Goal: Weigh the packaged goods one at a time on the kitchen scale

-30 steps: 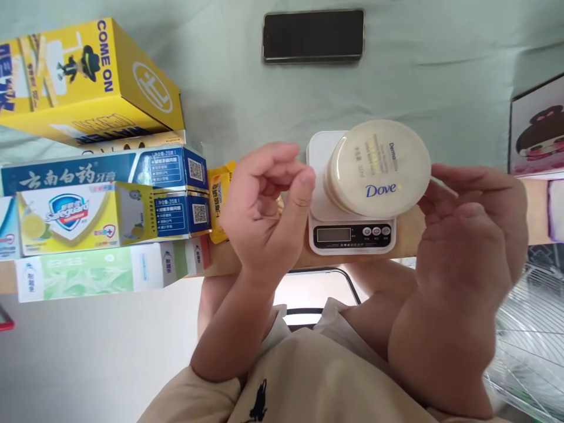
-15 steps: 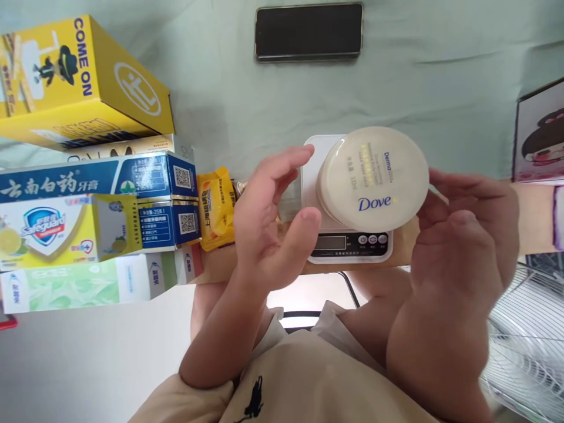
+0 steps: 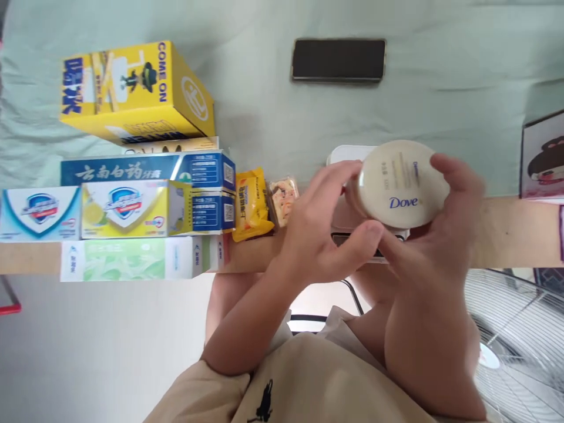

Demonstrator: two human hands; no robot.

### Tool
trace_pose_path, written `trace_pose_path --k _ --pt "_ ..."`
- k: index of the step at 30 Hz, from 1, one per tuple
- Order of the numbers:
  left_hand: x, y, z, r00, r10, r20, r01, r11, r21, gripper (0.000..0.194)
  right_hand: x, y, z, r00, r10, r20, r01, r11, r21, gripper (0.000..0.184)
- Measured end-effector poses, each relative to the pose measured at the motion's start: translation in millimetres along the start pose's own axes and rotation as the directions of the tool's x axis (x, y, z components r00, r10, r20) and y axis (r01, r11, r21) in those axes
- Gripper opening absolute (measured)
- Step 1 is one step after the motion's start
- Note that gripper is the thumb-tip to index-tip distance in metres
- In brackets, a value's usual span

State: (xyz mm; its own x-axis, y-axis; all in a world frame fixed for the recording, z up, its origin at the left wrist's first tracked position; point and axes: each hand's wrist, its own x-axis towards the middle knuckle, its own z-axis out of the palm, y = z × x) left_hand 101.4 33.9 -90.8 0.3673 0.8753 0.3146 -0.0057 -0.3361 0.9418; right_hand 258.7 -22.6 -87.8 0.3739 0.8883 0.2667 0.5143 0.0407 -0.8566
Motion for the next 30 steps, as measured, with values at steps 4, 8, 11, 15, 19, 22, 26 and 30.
trace_pose_path --k 4,8,11,15,19,22,26,30 --pt "-6.0 10.1 -6.3 0.998 0.042 -0.044 -0.044 0.998 -0.040 0.039 1.0 2.3 4.7 0.993 -0.063 -0.097 0.055 0.995 -0.089 0.083" --pt "-14.6 23.8 -16.8 0.966 0.118 -0.232 -0.136 0.989 -0.063 0.033 20.5 -5.0 8.8 0.979 -0.180 -0.095 0.178 0.984 -0.025 0.090" --pt "-22.5 27.3 -25.1 0.869 0.096 -0.485 -0.163 0.982 -0.100 0.023 52.9 -24.3 30.0 0.970 -0.242 0.021 0.243 0.967 -0.075 0.091" --pt "-33.5 22.3 -31.3 0.819 -0.128 -0.559 -0.051 0.955 -0.293 0.023 100.1 -41.3 80.4 0.931 -0.249 0.266 0.287 0.952 -0.111 0.078" --pt "-38.8 20.9 -37.4 0.874 -0.252 -0.414 0.056 0.901 -0.430 0.036 126.6 -35.6 122.0 0.833 -0.257 0.489 0.351 0.930 -0.109 0.084" --pt "-37.4 24.0 -44.7 0.891 -0.274 -0.363 0.093 0.891 -0.444 0.038 131.3 -29.9 135.9 0.759 -0.274 0.591 0.404 0.909 -0.098 0.083" --pt "-33.3 28.7 -52.7 0.896 -0.248 -0.368 0.073 0.900 -0.430 0.032 132.3 -24.9 143.7 0.687 -0.297 0.663 0.430 0.902 -0.042 0.081" --pt "-30.9 28.4 -54.2 0.894 -0.238 -0.380 0.058 0.902 -0.427 0.026 138.3 -20.9 148.2 0.626 -0.296 0.721 0.436 0.900 -0.009 0.089"
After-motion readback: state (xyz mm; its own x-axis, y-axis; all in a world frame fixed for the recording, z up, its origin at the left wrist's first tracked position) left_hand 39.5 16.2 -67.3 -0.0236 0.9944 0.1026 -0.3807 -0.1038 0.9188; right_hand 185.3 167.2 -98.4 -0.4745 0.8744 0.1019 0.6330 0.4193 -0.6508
